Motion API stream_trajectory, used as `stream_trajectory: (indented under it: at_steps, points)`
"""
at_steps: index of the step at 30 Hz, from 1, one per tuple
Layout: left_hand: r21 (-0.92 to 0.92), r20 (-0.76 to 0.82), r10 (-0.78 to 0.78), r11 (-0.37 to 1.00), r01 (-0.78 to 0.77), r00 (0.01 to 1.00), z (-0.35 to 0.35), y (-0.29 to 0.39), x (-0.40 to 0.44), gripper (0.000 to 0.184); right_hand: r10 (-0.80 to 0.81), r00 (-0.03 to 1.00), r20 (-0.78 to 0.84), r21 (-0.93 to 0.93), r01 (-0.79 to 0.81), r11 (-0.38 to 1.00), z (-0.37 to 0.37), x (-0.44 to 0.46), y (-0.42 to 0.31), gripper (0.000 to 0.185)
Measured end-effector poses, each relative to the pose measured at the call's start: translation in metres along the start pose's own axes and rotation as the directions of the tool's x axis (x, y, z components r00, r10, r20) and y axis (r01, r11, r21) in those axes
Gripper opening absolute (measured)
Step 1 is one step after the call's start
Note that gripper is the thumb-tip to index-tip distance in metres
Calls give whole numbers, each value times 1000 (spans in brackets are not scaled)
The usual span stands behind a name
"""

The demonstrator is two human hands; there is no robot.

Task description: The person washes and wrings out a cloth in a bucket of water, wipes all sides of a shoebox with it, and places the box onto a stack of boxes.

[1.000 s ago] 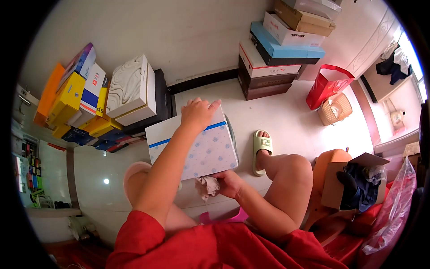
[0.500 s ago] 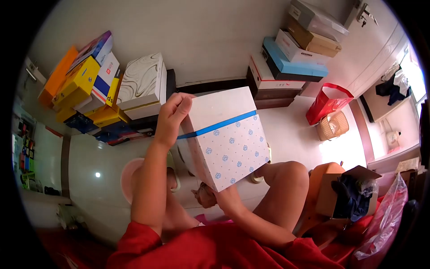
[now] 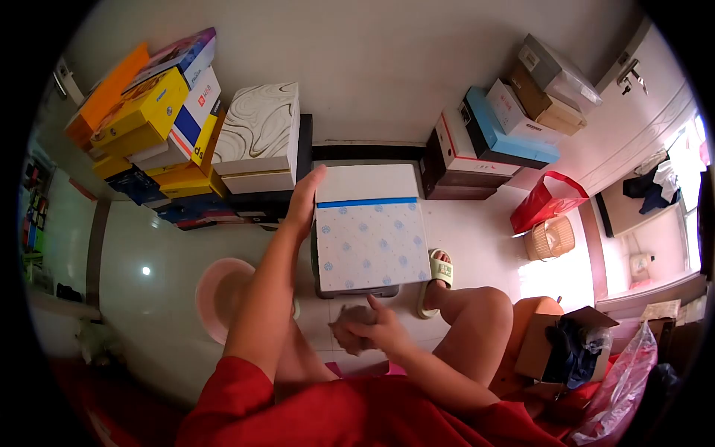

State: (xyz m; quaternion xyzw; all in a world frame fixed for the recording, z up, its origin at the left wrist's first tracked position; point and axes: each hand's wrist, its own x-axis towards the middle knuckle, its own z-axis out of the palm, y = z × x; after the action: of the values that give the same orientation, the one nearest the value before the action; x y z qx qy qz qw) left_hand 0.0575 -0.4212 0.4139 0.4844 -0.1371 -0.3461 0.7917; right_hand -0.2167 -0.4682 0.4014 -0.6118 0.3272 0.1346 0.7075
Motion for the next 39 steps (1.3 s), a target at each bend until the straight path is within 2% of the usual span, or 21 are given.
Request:
stream_trajectory:
  at_steps: [2, 4, 7, 9, 12, 13, 15, 16, 18, 19, 20, 21, 23, 25, 26, 28, 31, 33, 35, 37, 39]
  points:
    - [-23, -33, -5, 1000, 4, 999, -12, -7, 7, 42, -38, 993, 114, 287, 3, 958, -30, -23, -10, 78]
    - [16, -40, -99, 995, 100, 994, -22, -8, 11, 44, -60, 983, 174, 255, 14, 967, -62, -44, -38, 71]
    - [85, -39, -93, 992, 96, 995, -10, 1, -1, 46, -212, 965, 154, 256, 168, 952, -97, -67, -74, 60]
    - [95, -51, -114, 988, 118, 992, -6, 0, -4, 50, -324, 945, -32, 455, 303, 838, -106, -74, -93, 53]
    - [113, 0, -81, 990, 81, 997, -16, -15, 2, 55, -463, 843, -272, 392, 537, 747, -88, -58, -141, 52]
    - [113, -5, -76, 991, 77, 997, -16, -14, 1, 55, -466, 844, -265, 393, 536, 747, -82, -46, -152, 52]
    - [287, -54, 81, 956, -62, 995, -13, -15, 1, 53, -529, 750, -396, 298, 651, 698, -72, -23, -171, 47]
    - [330, -79, 50, 944, -21, 996, -4, 3, -7, 53, -529, 755, -387, 299, 646, 702, -67, -13, -180, 47]
    - [296, -134, 86, 954, -43, 987, 1, 20, -15, 50, -740, 483, -468, -296, 703, 647, -57, 7, -193, 40]
    - [264, -179, 121, 962, -71, 976, 1, 28, -17, 48, -741, 488, -461, -296, 703, 647, -54, 19, -195, 40]
    - [143, -152, 94, 987, -72, 984, 1, 37, -21, 48, -849, 336, -408, -546, 656, 522, -52, 32, -195, 37]
    - [138, -158, 94, 988, -72, 983, -7, 36, -20, 48, -932, 192, -307, -754, 549, 361, -50, 40, -196, 35]
    - [299, 64, 56, 951, -72, 996, -24, 34, -21, 61, -965, 250, -76, -859, 475, 191, -39, 45, -198, 40]
    - [348, 116, -31, 937, -12, 993, -18, 38, -25, 67, -916, 384, 111, -841, 528, 120, -33, 61, -183, 42]
    - [400, 167, -115, 916, 39, 979, -13, 40, -28, 74, -915, 387, 112, -841, 527, 120, -28, 62, -177, 42]
    - [389, 160, -119, 920, 48, 980, -6, 43, -31, 77, -869, 474, 139, -895, 436, 95, -17, 58, -168, 43]
    - [384, 166, -119, 922, 47, 979, -10, 41, -33, 79, -812, 546, 207, -887, 454, 79, -16, 48, -164, 45]
    - [387, 178, -113, 922, 36, 978, -11, 42, -34, 77, -788, 566, 240, -874, 480, 79, -16, 43, -163, 46]
    - [221, 203, -167, 968, 121, 965, -8, 47, -36, 75, -767, 583, 270, -860, 505, 81, -15, 40, -165, 48]
    - [265, 210, -153, 960, 95, 966, -9, 50, -33, 75, -749, 587, 307, -894, 448, -15, -15, 42, -170, 48]
    - [308, 217, -141, 949, 69, 966, -10, 51, -32, 74, -745, 593, 305, -899, 438, -19, -14, 54, -174, 48]
